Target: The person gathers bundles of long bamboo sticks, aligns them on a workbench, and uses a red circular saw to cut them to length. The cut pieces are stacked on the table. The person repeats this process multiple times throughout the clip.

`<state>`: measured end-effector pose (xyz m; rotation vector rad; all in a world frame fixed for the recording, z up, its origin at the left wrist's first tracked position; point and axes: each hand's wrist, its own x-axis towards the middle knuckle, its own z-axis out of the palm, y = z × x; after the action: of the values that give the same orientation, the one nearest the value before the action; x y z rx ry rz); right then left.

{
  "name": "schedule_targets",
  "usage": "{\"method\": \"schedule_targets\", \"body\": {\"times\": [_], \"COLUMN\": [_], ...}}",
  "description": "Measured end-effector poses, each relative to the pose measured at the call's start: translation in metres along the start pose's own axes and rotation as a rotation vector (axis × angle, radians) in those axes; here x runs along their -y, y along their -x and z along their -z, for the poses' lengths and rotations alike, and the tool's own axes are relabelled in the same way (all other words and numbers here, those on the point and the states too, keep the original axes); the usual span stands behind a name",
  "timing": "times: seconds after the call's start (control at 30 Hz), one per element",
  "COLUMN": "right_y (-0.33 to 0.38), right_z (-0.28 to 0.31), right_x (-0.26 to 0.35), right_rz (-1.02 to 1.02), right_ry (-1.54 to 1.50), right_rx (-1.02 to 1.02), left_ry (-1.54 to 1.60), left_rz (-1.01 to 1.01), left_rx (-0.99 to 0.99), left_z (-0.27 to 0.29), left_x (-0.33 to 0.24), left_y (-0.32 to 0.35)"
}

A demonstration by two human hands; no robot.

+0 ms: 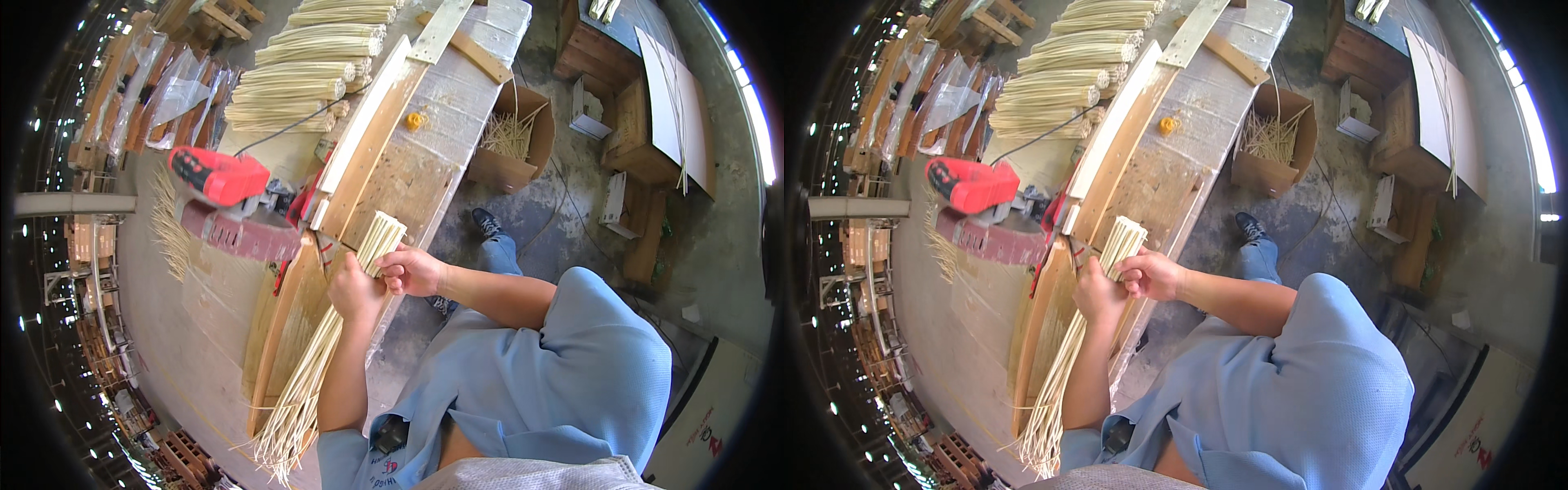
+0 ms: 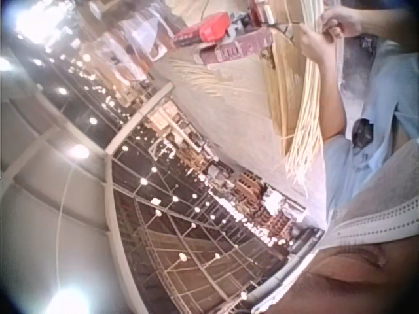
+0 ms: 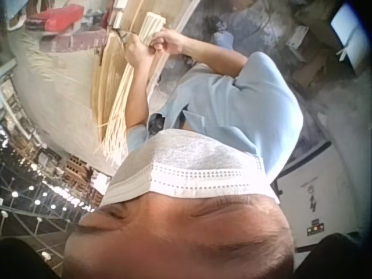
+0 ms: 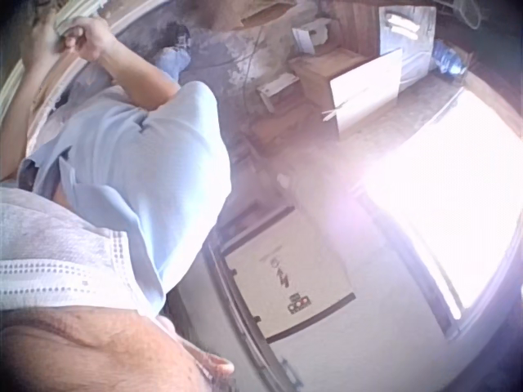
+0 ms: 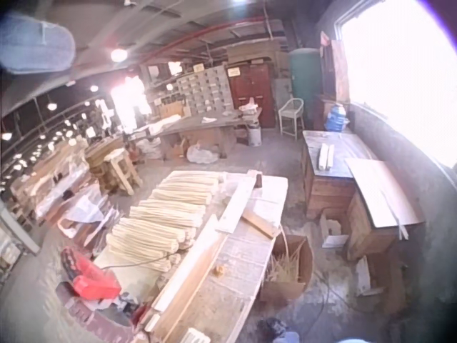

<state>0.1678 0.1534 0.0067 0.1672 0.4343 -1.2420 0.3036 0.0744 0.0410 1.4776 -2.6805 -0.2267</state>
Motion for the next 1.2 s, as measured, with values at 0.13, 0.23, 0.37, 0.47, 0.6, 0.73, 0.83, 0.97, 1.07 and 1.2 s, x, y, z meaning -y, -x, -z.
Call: {"method": "schedule_targets", "body": {"times": [0.13,0.23,0.37,0.47,0.6,0.73,0.83,0.97,1.07,1.2], "right_y": [0.004,0.01,0.01,0.006,0.003,-0.002,-0.004,0.002,-0.008,-0.029], "right_z": [0.018,0.03,0.06,0.066,0.071,0.08,0.087,0.1,0.113,0.133], "right_x": [0.07,0.132,0.205,0.239,0.252,0.264,0.272,0.278,0.28,0.286], "right_rz": [0.016,0.022,0.033,0.049,0.036,0.001,-0.018,-0.051,0.094,0.384], "right_ry": [0.008,-0.025,-0.063,-0.095,-0.077,-0.015,0.159,0.362,0.68,0.258], "right_rx": [0.075,0.034,0.111,0.054,-0.04,0.035,0.059,0.031,-0.064,0.184], "left_ry": [-0.018,-0.022,-0.047,-0.022,-0.033,-0.041,-0.014,-0.015,-0.007,0.04], "left_rz": [-0.046,-0.03,0.013,-0.006,-0.08,-0.006,0.081,0.062,0.073,0.067], "left_rx": [-0.048,-0.062,0.056,0.103,0.054,0.086,0.142,0.182,0.198,0.243], "left_z": [-0.006,-0.023,-0.037,-0.045,-0.064,-0.071,-0.071,-0.067,-0.064,-0.065], "left_x": [-0.052,-0.102,-0.16,-0.18,-0.18,-0.183,-0.186,-0.19,-0.197,-0.211], "left_y": [-0.046,-0.096,-0.147,-0.176,-0.188,-0.195,-0.201,-0.199,-0.205,-0.215]}}
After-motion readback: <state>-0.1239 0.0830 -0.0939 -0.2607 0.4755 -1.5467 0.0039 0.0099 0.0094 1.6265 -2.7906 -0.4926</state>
